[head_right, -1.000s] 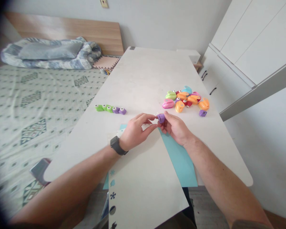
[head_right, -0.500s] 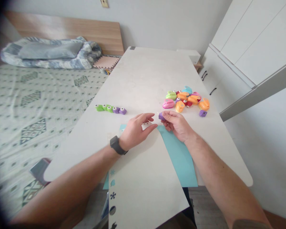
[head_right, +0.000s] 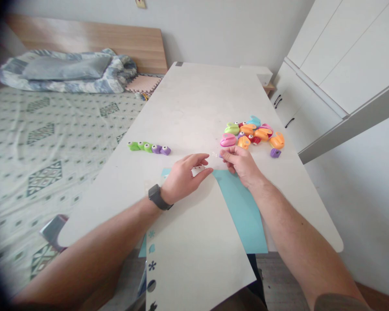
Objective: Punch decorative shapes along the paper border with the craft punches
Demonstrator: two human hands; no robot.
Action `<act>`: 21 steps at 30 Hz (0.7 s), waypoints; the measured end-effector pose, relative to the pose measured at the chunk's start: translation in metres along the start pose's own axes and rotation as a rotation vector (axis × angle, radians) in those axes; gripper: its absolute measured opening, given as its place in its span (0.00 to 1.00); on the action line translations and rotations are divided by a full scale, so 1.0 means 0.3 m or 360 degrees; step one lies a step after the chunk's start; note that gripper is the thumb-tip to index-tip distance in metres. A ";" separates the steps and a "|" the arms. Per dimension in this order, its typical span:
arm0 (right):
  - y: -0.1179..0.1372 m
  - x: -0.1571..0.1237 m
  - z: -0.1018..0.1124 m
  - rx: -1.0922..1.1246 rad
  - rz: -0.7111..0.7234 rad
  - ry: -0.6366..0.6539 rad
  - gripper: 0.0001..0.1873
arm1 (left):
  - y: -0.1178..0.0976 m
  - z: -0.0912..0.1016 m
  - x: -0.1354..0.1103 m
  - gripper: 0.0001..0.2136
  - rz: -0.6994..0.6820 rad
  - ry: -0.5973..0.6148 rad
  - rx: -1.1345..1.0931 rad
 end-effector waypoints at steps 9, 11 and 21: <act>0.025 -0.018 -0.012 0.0128 -0.0043 0.0135 0.20 | -0.001 0.001 0.000 0.14 -0.0006 0.0001 0.0003; 0.026 -0.019 -0.011 0.0130 -0.0050 0.0137 0.20 | 0.000 0.001 0.000 0.15 -0.0007 0.0002 0.0013; 0.012 -0.005 -0.002 0.0089 -0.0052 0.0120 0.18 | 0.003 0.002 0.001 0.15 -0.0017 -0.0004 0.0025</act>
Point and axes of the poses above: each hand's wrist, its own x-axis towards the middle knuckle, its own z-axis out of the back of the hand, y = z × x, the point moved 1 cm from there along x, towards the middle knuckle, and after that the axes turned 11 degrees about z, right-handed, at the moved point
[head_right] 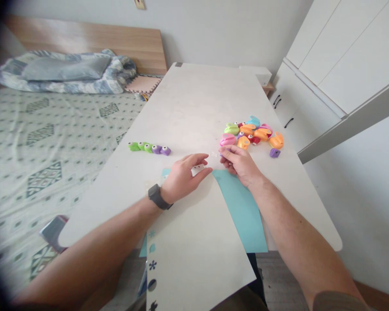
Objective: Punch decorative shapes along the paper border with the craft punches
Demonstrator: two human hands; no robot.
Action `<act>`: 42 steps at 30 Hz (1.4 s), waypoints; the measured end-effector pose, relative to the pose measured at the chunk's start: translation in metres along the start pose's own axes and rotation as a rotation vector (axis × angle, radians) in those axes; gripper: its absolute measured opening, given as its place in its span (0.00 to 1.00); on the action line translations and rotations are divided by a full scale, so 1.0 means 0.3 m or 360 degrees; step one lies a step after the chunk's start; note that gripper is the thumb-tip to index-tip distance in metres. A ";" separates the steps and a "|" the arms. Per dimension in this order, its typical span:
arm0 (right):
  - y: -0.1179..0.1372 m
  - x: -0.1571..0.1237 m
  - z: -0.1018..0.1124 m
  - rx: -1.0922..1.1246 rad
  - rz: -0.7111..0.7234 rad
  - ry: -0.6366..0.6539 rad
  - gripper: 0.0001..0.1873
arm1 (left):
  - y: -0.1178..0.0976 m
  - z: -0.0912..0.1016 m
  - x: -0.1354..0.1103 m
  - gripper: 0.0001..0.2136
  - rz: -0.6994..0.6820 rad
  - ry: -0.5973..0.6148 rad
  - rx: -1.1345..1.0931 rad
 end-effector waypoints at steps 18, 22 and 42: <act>-0.001 0.019 0.003 -0.0025 -0.0094 -0.0033 0.21 | 0.001 -0.001 0.002 0.15 -0.0002 0.0009 -0.0020; 0.005 0.013 -0.004 -0.0020 -0.0137 -0.0017 0.26 | 0.002 0.000 0.002 0.15 -0.0006 0.0010 -0.0022; 0.029 -0.002 0.004 -0.0093 -0.0068 0.0023 0.21 | 0.000 0.003 -0.002 0.15 -0.0001 -0.0003 -0.0028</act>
Point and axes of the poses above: each hand's wrist, its own x-axis towards the middle knuckle, its own z-axis out of the back of the hand, y = z × x, the point moved 1 cm from there along x, towards the middle knuckle, and after that the axes turned 11 degrees about z, right-handed, at the moved point
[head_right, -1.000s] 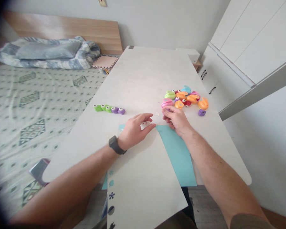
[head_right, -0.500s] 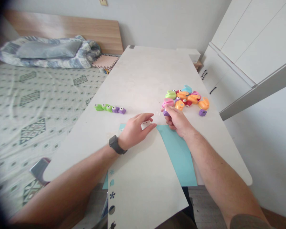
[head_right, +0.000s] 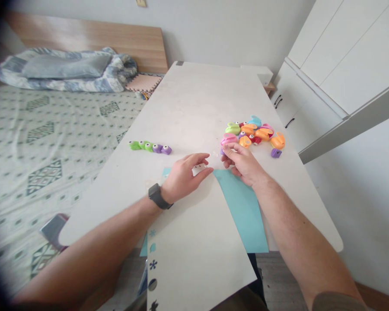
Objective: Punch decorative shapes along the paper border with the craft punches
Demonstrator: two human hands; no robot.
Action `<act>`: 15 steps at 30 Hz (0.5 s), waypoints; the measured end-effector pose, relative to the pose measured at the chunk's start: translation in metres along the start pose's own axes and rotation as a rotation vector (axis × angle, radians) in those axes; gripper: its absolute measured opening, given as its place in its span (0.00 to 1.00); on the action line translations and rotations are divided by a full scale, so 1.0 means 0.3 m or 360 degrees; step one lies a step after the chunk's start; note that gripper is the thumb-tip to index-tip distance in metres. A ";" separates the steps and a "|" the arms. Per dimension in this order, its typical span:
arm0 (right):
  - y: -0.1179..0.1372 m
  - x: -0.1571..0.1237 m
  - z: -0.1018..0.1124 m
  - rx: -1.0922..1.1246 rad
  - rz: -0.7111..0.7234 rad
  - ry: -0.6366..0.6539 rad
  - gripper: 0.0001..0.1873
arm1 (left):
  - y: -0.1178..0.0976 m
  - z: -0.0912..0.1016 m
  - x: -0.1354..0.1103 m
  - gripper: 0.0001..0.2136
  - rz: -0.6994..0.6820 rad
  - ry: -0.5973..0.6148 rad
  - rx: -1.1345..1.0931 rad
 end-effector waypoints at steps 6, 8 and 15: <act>-0.013 0.002 -0.016 -0.0004 0.0024 0.0014 0.18 | 0.003 0.000 0.000 0.16 -0.0002 0.0006 0.0002; -0.016 0.002 -0.020 -0.0001 0.0016 0.0006 0.18 | 0.005 -0.001 0.001 0.16 -0.0005 0.0001 0.0000; -0.007 -0.001 -0.026 -0.0009 0.0023 -0.0059 0.17 | 0.007 -0.006 0.001 0.16 -0.0008 -0.0004 -0.0009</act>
Point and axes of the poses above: each hand's wrist, its own x-axis towards the middle knuckle, its own z-axis out of the back of the hand, y = z × x, the point moved 1 cm from there along x, towards the middle knuckle, and after that the axes turned 11 degrees about z, right-handed, at the moved point
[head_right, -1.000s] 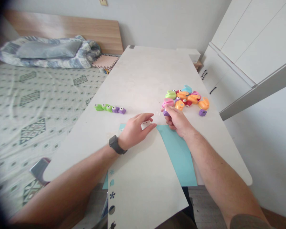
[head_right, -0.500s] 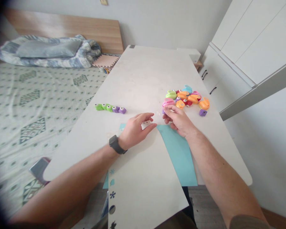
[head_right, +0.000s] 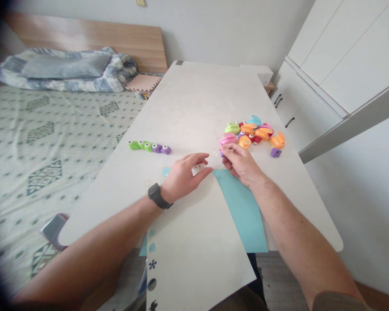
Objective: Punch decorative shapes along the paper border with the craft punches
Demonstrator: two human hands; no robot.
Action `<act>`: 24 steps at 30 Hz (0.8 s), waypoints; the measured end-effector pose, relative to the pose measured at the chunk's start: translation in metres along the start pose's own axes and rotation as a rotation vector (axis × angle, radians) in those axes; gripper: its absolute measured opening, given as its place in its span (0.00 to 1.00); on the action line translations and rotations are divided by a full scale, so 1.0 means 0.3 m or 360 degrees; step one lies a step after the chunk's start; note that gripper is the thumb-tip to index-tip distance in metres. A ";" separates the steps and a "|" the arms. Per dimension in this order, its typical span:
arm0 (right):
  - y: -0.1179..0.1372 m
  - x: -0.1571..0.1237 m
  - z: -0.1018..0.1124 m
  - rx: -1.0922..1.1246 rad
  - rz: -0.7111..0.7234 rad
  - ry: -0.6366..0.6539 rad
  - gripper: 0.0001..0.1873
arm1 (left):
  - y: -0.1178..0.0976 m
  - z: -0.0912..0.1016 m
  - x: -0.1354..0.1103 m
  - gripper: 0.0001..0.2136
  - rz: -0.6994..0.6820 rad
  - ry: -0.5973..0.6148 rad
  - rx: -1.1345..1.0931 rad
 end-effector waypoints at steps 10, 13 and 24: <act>-0.001 0.010 0.015 0.0120 -0.0094 0.0042 0.14 | -0.002 0.001 0.003 0.15 -0.0010 0.0010 0.0008; 0.001 0.011 0.017 0.0120 -0.0085 0.0039 0.15 | 0.000 0.001 0.003 0.15 -0.0007 0.0011 0.0014; -0.008 0.010 0.011 -0.0033 -0.0014 -0.0011 0.14 | -0.002 0.003 0.002 0.16 0.0000 0.0016 0.0017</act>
Point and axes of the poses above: each hand's wrist, its own x-axis towards the middle knuckle, its own z-axis out of the back of the hand, y = z × x, the point moved 1 cm from there along x, towards the middle knuckle, and after that the axes turned 11 degrees about z, right-handed, at the moved point
